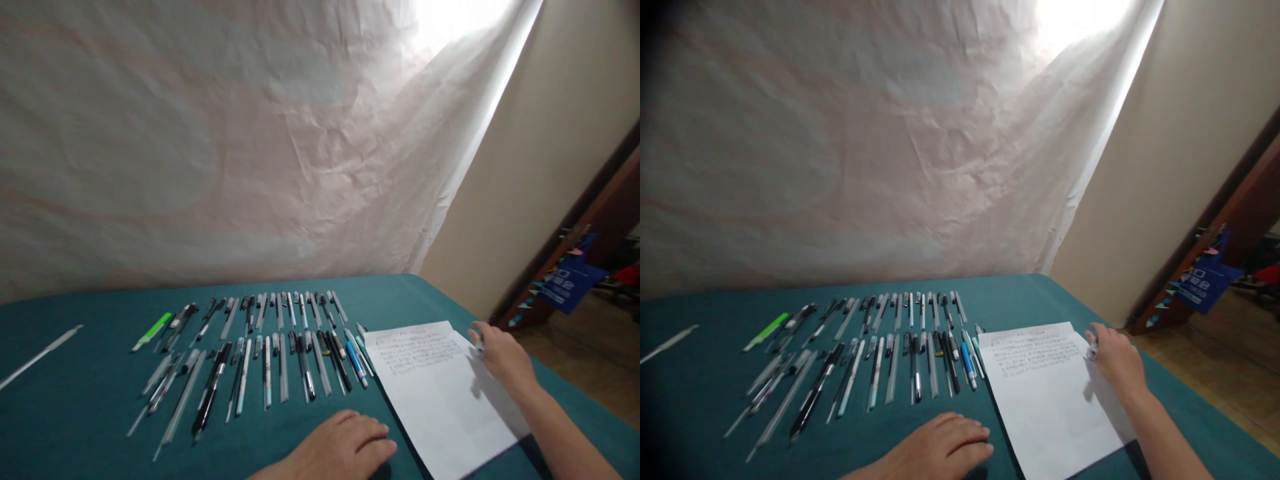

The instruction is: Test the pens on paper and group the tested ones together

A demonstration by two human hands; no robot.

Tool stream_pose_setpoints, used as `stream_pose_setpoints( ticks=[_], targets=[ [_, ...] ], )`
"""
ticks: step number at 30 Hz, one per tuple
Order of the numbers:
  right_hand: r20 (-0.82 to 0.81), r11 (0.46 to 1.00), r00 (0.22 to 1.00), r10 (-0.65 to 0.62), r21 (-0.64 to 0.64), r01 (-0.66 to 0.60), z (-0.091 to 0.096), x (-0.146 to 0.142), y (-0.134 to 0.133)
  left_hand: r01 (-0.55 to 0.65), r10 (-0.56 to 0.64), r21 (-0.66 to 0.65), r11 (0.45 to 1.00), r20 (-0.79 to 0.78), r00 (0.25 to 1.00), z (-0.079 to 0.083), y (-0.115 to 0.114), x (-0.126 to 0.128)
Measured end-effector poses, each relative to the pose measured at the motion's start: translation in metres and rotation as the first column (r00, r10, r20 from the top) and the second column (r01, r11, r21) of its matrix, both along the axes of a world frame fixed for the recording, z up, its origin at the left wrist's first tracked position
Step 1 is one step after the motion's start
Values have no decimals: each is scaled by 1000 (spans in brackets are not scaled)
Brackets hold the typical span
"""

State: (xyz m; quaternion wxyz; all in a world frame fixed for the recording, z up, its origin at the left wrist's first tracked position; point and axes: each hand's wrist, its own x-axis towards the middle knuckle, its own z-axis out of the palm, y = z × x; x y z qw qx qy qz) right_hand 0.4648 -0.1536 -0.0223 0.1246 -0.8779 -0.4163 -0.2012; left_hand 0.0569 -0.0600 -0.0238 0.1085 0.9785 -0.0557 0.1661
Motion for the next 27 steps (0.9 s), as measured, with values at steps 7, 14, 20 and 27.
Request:
stream_pose_setpoints(
  ticks=[7, 14, 20, 27],
  targets=[
    [146, 814, 801, 581, -120, -568, 28, -167, 49, -96, 98, -20, 995, 163, 982, 0, 4, -1],
    [172, 674, 652, 738, -187, -714, 42, -264, 82, -140, 181, -189, 972, 221, 958, 6, 7, -7],
    [228, 676, 638, 735, -183, -714, 48, -270, 88, -122, 213, -405, 906, 188, 959, 12, 6, -13],
    [197, 650, 621, 758, -151, -745, 46, -275, 85, -112, 230, -444, 889, 220, 948, 4, 6, -12]
  ],
)
